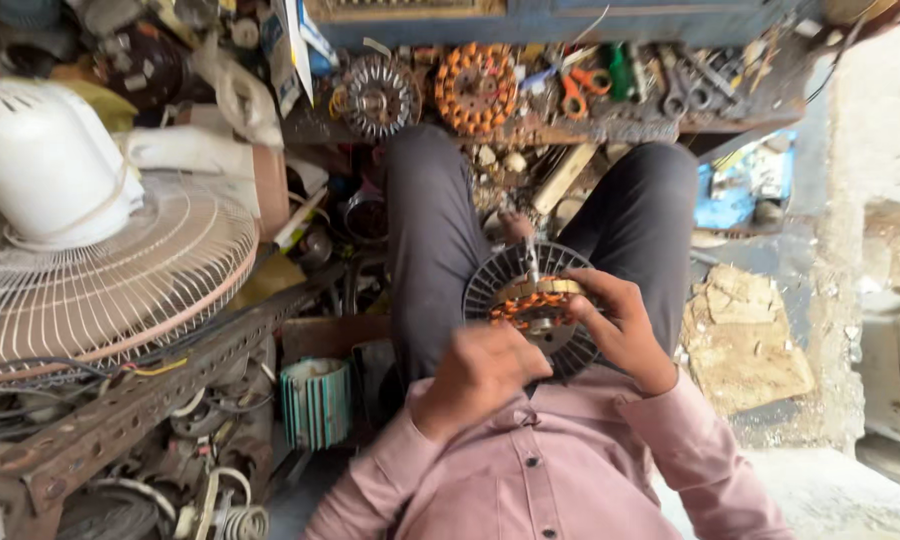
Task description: The person operates a blue winding machine to wind copper wire onto a motor armature. They then remove the armature and sit on the floor to trim excess wire and apply insulation tape to the coil ends using scissors and a small tool.
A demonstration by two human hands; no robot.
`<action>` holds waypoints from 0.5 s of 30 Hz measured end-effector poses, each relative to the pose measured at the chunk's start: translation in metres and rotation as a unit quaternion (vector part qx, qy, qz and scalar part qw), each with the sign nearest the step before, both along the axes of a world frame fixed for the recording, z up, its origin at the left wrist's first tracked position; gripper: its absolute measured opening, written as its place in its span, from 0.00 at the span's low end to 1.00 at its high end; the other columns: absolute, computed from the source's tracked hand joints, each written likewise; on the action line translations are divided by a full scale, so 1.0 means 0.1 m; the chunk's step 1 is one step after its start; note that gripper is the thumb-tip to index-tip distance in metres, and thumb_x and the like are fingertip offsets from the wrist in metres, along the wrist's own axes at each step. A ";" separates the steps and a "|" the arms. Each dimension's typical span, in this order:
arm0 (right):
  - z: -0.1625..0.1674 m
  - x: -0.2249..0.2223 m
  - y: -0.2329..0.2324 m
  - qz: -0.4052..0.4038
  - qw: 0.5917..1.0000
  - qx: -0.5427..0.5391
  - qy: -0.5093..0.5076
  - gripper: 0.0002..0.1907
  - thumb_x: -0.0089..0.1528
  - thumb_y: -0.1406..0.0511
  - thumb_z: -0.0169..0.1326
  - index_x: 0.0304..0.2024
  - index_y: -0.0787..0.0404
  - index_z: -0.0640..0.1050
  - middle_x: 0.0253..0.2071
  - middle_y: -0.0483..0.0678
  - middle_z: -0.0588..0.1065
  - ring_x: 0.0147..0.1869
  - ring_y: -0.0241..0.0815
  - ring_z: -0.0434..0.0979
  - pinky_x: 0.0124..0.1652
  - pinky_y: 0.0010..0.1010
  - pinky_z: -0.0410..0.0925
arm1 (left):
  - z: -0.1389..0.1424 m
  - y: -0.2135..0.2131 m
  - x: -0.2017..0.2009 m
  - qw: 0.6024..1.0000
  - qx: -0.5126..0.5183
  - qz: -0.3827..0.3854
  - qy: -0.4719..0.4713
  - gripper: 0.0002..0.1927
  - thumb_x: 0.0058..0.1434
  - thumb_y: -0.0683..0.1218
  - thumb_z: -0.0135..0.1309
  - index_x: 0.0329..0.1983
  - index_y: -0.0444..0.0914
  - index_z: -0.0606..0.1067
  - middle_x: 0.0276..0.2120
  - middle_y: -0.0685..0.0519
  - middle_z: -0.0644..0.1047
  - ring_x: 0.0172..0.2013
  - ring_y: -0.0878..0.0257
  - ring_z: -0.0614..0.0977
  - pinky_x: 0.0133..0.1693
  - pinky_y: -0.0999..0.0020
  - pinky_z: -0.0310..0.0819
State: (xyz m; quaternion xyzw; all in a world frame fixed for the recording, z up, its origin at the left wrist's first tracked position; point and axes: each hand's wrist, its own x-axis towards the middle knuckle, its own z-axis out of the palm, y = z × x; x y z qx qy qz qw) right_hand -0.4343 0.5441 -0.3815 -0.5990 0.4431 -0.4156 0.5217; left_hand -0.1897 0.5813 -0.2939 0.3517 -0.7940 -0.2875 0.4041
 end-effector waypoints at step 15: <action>-0.45 0.16 -2.87 -0.096 0.853 -0.287 0.425 0.16 0.54 0.65 0.66 0.44 0.65 0.81 0.36 0.63 0.77 0.35 0.63 0.79 0.32 0.47 0.72 | -0.56 0.19 -0.27 0.987 0.095 0.074 -0.103 0.10 0.59 0.42 0.65 0.42 0.34 0.80 0.32 0.47 0.80 0.31 0.53 0.84 0.32 0.63 0.79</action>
